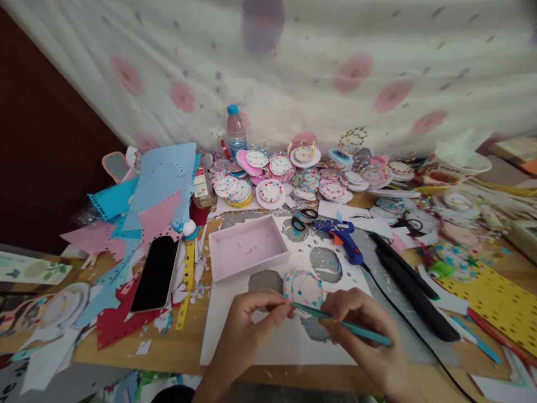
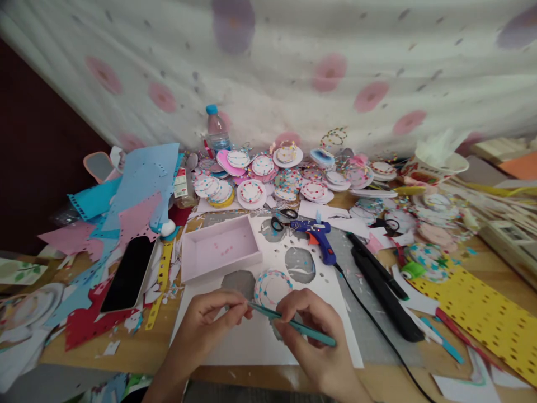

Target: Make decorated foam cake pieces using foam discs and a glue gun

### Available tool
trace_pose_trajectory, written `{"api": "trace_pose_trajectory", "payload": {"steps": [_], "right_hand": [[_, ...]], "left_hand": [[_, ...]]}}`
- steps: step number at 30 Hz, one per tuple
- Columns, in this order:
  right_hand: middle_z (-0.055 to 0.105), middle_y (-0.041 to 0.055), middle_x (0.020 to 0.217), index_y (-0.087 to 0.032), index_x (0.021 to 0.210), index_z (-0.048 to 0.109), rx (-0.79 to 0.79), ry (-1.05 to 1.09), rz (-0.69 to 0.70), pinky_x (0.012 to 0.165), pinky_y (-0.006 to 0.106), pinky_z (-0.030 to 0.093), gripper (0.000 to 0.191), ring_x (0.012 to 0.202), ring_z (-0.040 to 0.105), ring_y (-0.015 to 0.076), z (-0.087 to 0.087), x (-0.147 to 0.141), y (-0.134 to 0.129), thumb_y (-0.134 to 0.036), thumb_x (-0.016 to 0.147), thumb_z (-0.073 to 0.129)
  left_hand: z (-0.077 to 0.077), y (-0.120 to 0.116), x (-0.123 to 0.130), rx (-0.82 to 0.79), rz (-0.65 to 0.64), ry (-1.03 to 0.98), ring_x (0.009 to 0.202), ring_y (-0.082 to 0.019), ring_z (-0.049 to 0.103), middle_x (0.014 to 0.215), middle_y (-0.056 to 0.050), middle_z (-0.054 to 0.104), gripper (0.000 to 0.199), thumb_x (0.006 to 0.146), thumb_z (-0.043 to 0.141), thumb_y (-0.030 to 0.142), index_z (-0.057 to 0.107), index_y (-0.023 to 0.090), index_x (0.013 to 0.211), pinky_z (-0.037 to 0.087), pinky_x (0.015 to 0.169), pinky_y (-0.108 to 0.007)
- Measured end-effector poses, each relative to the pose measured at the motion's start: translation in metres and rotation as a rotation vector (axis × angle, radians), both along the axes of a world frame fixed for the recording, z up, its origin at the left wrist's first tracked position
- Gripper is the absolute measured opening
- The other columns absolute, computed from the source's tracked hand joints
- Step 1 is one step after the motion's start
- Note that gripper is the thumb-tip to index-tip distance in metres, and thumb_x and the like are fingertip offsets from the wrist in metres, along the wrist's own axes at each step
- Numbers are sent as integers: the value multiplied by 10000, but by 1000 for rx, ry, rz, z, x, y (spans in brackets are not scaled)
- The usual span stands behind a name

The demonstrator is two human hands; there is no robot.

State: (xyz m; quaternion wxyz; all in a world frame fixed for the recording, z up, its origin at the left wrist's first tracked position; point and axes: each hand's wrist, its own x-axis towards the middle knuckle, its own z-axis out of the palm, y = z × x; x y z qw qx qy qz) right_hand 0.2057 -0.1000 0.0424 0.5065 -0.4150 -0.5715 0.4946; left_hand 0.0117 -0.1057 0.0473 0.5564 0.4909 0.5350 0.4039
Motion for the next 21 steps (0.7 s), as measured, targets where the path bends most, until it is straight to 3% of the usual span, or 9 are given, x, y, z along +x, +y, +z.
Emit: {"api": "trace_pose_trajectory", "payload": {"steps": [15, 18, 21], "right_hand": [[591, -6, 670, -222, 731, 553, -38, 88, 19, 419, 209, 421, 157, 491, 520, 108, -9, 5, 7, -111, 790, 646], [575, -21, 629, -229, 732, 540, 6, 127, -42, 445, 226, 429, 173, 495, 518, 113, -11, 7, 8, -107, 794, 646], [571, -21, 625, -224, 746, 528, 109, 103, -135, 462, 237, 435, 188, 508, 523, 116, -13, 12, 9, -83, 789, 643]], "left_hand": [[-2, 12, 0, -8, -55, 0, 754, -173, 628, 764, -49, 722, 159, 816, 636, 277, 747, 184, 750, 468, 700, -253], [-13, 16, -6, 15, 2, 62, 846, -196, 648, 877, -65, 732, 180, 832, 610, 307, 746, 190, 840, 480, 755, -275], [-27, 25, -17, 25, 148, 155, 922, -212, 644, 965, -72, 726, 230, 845, 579, 350, 715, 199, 952, 478, 812, -304]]}}
